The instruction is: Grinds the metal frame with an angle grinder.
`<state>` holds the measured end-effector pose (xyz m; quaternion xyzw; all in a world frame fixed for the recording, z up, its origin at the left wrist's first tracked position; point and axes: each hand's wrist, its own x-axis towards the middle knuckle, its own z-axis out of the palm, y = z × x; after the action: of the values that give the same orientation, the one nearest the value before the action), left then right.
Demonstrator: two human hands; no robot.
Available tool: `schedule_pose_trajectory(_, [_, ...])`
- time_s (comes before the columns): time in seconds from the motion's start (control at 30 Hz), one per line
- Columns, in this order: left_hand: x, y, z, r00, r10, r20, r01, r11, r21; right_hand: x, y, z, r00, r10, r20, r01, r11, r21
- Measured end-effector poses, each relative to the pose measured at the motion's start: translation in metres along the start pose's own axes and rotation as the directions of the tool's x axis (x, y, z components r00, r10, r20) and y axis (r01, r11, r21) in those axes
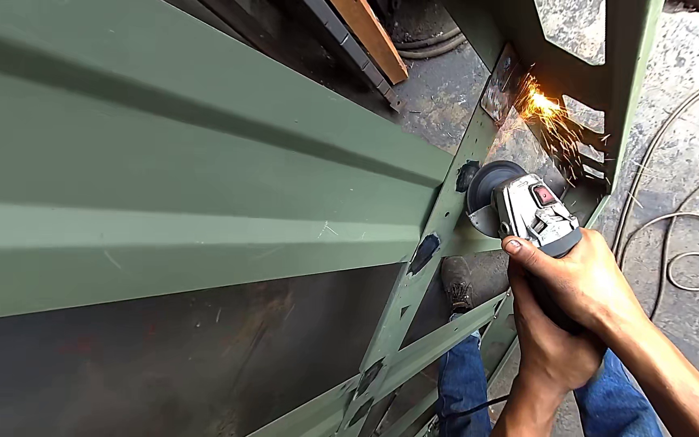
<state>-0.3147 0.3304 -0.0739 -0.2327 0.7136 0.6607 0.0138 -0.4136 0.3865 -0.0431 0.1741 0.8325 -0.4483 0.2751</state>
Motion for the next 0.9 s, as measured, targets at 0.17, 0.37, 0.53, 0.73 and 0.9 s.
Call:
schedule_pose_trajectory(0.17, [0.0012,0.0,0.0006,1.0,0.016,-0.018,-0.016,0.999,0.028,-0.0005,-0.0008,-0.0003,0.999,-0.033,0.001,0.033,0.999,0.012])
schedule_pose_trajectory(0.37, [-0.0007,0.0001,-0.0014,1.0,0.013,-0.006,-0.013,1.0,0.025,-0.0014,0.0031,0.0012,1.0,-0.014,-0.003,0.014,1.0,0.024])
schedule_pose_trajectory(0.53, [0.002,0.0015,-0.0055,1.0,0.009,0.004,-0.009,0.998,0.056,-0.0021,-0.0009,0.0024,1.0,-0.02,0.012,0.019,0.998,0.065])
schedule_pose_trajectory(0.73, [0.0011,-0.0012,-0.0031,1.0,0.004,-0.003,-0.004,1.0,0.029,-0.0013,0.0008,0.0028,1.0,-0.01,-0.002,0.01,0.999,0.032])
schedule_pose_trajectory(0.9, [0.0011,-0.0025,-0.0002,1.0,0.009,0.013,-0.01,1.0,0.014,0.0002,0.0039,0.001,1.0,-0.013,-0.003,0.013,1.0,0.021])
